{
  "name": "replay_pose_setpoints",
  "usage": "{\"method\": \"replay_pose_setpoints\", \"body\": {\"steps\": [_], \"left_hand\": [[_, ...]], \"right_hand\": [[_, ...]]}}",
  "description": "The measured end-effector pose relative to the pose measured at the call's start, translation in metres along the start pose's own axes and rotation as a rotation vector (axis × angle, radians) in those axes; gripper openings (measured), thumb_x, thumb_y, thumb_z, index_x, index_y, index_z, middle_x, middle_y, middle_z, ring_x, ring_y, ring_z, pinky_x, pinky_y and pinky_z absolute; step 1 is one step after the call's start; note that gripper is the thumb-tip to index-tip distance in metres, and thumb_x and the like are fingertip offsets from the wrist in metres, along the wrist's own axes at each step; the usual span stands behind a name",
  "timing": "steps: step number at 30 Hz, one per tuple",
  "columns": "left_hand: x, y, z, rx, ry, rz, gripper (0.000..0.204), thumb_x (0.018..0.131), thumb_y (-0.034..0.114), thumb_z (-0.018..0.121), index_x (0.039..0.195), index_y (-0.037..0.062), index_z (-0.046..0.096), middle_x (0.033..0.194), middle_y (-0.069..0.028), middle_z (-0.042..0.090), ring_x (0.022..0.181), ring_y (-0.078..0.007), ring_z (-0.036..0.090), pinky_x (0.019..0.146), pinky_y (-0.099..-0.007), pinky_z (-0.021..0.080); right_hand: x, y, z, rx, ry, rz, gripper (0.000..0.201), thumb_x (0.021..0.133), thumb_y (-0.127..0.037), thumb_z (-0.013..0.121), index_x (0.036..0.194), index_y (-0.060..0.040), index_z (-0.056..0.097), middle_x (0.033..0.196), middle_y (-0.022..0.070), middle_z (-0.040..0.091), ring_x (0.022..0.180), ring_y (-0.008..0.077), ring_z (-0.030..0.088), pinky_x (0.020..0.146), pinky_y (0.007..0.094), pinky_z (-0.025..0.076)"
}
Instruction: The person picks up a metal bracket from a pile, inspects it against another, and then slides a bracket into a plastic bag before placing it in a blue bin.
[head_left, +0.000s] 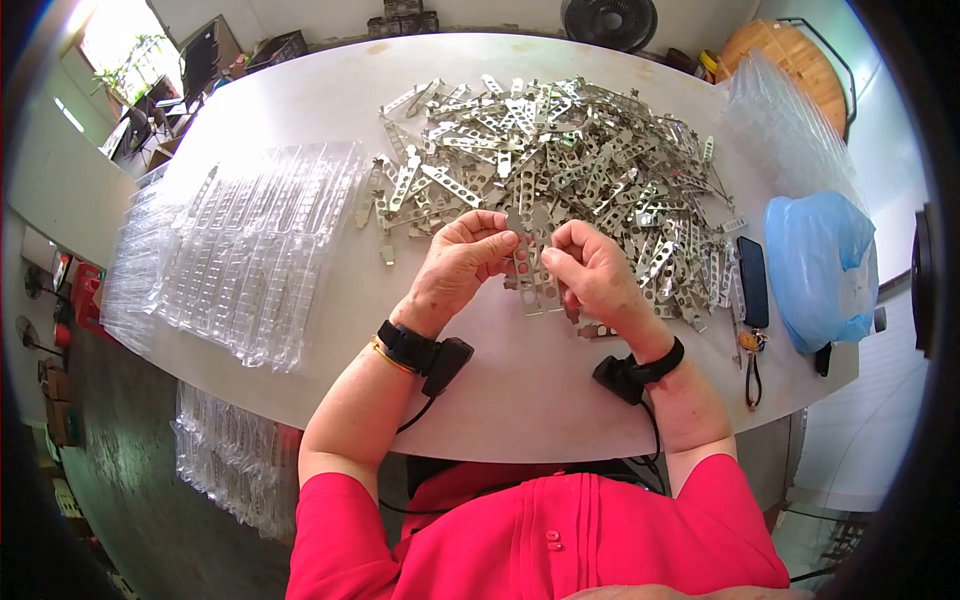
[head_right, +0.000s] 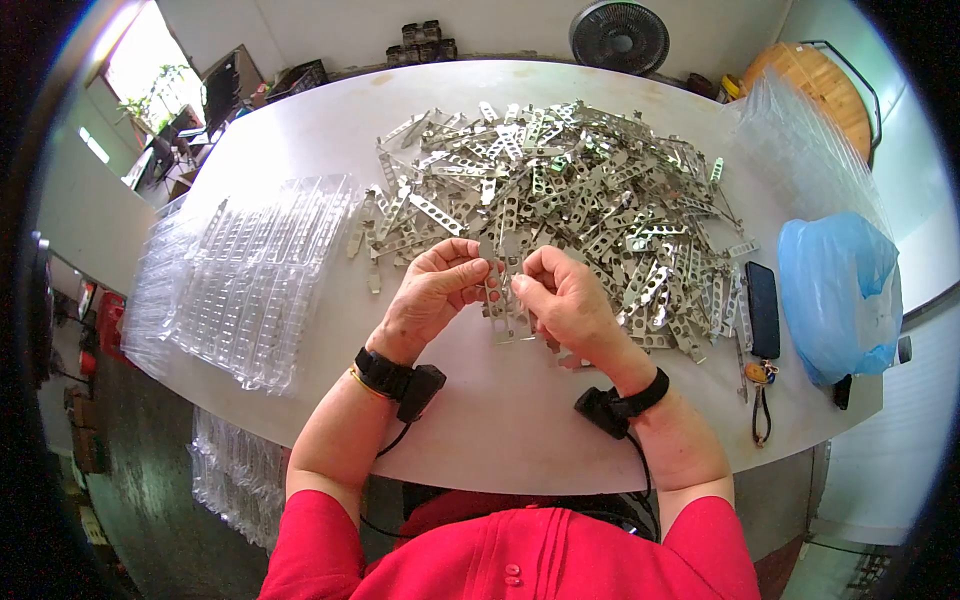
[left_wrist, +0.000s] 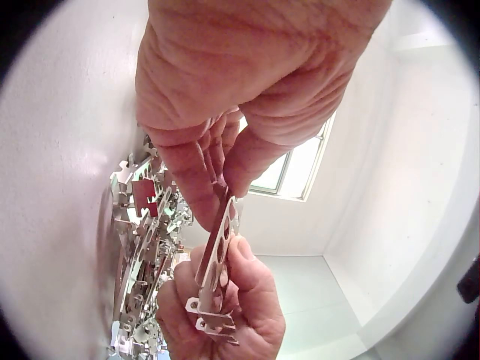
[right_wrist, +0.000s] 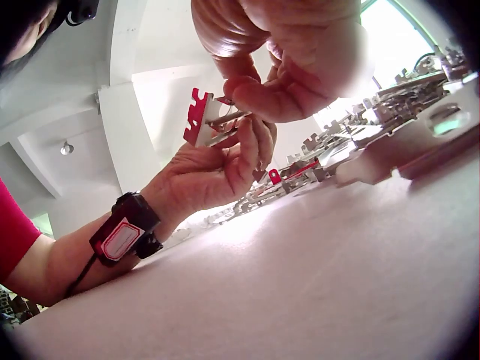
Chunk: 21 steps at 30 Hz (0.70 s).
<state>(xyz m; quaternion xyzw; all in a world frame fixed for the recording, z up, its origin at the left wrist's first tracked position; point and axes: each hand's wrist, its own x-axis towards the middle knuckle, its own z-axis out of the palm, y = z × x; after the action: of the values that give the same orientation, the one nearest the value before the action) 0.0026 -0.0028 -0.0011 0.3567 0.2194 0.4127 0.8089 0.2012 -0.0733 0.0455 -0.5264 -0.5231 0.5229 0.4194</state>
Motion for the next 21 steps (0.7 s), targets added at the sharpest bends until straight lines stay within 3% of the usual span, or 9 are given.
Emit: {"method": "replay_pose_setpoints", "body": {"steps": [4,13,21], "left_hand": [[0.000,0.002,0.001,0.022,0.022,-0.012,0.011,0.096,0.003,0.062,0.106,0.0052,0.060,0.103,-0.0106,0.070,0.087,-0.0183,0.069,0.078,-0.0355,0.059],[-0.003,0.002,0.007,0.062,-0.001,-0.009,0.011,0.097,0.006,0.062,0.107,0.0039,0.061,0.098,-0.0048,0.068,0.086,-0.0160,0.068,0.077,-0.0341,0.060],[-0.006,0.005,0.009,0.131,-0.039,-0.031,0.012,0.096,0.008,0.065,0.106,0.0026,0.065,0.099,-0.0046,0.068,0.088,-0.0154,0.067,0.080,-0.0336,0.059]], "right_hand": [[0.003,0.006,-0.004,0.051,0.048,-0.098,0.009,0.097,-0.012,0.059,0.094,-0.0042,0.055,0.069,-0.0027,0.057,0.051,0.0022,0.048,0.045,0.0199,0.039],[-0.003,-0.001,0.005,0.050,-0.077,-0.042,0.013,0.099,-0.017,0.060,0.097,-0.0052,0.056,0.076,-0.0019,0.061,0.065,0.0036,0.055,0.056,0.0206,0.044],[-0.002,0.003,0.005,0.038,-0.071,-0.050,0.012,0.100,-0.017,0.059,0.101,-0.0050,0.058,0.080,-0.0010,0.062,0.065,0.0043,0.056,0.056,0.0207,0.044]]}}
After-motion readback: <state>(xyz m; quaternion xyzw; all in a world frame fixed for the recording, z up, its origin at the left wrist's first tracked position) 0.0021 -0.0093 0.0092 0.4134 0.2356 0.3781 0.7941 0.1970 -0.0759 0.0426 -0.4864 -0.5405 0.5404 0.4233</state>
